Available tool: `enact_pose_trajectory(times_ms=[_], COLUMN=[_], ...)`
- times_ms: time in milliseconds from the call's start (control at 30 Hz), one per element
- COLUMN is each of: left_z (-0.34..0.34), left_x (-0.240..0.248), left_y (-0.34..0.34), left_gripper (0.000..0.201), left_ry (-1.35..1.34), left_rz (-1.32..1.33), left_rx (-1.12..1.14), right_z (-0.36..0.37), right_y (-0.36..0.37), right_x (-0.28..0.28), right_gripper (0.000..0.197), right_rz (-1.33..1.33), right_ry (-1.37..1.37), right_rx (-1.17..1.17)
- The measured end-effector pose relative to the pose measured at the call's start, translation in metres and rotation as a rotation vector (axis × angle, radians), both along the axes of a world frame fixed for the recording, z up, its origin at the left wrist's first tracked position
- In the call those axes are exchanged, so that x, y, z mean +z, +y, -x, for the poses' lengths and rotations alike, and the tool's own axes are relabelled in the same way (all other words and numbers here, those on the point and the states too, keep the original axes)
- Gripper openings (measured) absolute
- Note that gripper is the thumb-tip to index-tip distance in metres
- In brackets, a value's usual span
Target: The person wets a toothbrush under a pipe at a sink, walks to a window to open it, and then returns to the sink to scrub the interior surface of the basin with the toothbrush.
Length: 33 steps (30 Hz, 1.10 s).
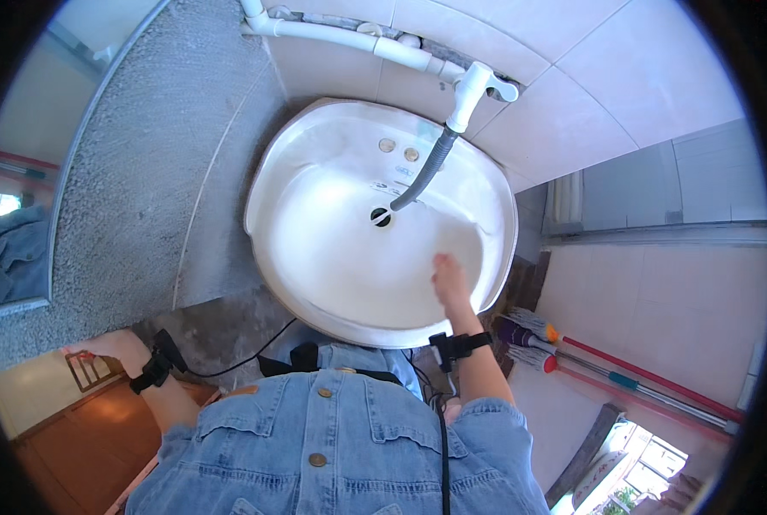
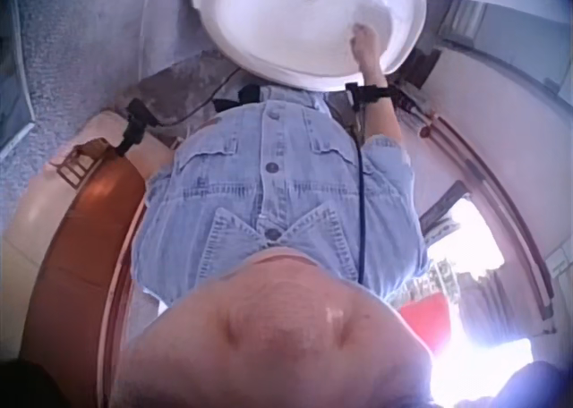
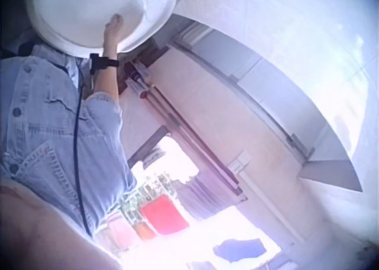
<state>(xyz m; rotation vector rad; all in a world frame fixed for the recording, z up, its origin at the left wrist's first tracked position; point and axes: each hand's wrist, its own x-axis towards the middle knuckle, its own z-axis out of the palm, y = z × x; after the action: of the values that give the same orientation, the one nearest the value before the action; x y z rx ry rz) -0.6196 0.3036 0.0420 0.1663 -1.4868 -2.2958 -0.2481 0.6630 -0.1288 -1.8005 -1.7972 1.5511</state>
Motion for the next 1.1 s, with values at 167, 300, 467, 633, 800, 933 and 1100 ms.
enact_pose_trajectory(times_ms=[167, 300, 467, 633, 800, 933, 1100], left_z=[-0.010, -0.024, -0.030, -0.018, -0.004, -0.013, -0.001], left_x=[0.014, 0.017, 0.026, 0.017, 0.004, 0.015, 0.001], left_y=[0.014, 0.016, 0.018, 0.021, -0.013, 0.015, -0.018], left_gripper=[0.063, 0.052, 0.060, 0.076, 0.077, 0.093, 0.080], left_ry=[0.098, 0.151, 0.217, 0.413, 0.334, 0.437, 0.388], left_rz=[0.011, 0.466, 0.462, 0.484, 0.464, 0.541, 0.510], left_rx=[0.089, 0.244, 0.203, 0.317, 0.422, 0.366, 0.461], right_z=[0.029, 0.060, 0.083, 0.114, 0.096, 0.075, 0.074], right_y=[-0.006, 0.016, 0.031, 0.027, 0.041, 0.048, 0.069], right_x=[0.009, 0.016, -0.017, -0.040, -0.052, -0.017, -0.016], right_gripper=[0.029, 0.030, 0.029, 0.028, 0.025, 0.028, 0.032], right_rz=[0.529, 0.679, 0.566, 0.597, 0.776, 0.210, -0.522], right_ry=[0.354, 0.456, 0.488, 0.596, 0.845, 0.434, -0.067], right_rx=[-0.007, -0.045, 0.160, 0.023, 0.047, 0.079, 0.278])
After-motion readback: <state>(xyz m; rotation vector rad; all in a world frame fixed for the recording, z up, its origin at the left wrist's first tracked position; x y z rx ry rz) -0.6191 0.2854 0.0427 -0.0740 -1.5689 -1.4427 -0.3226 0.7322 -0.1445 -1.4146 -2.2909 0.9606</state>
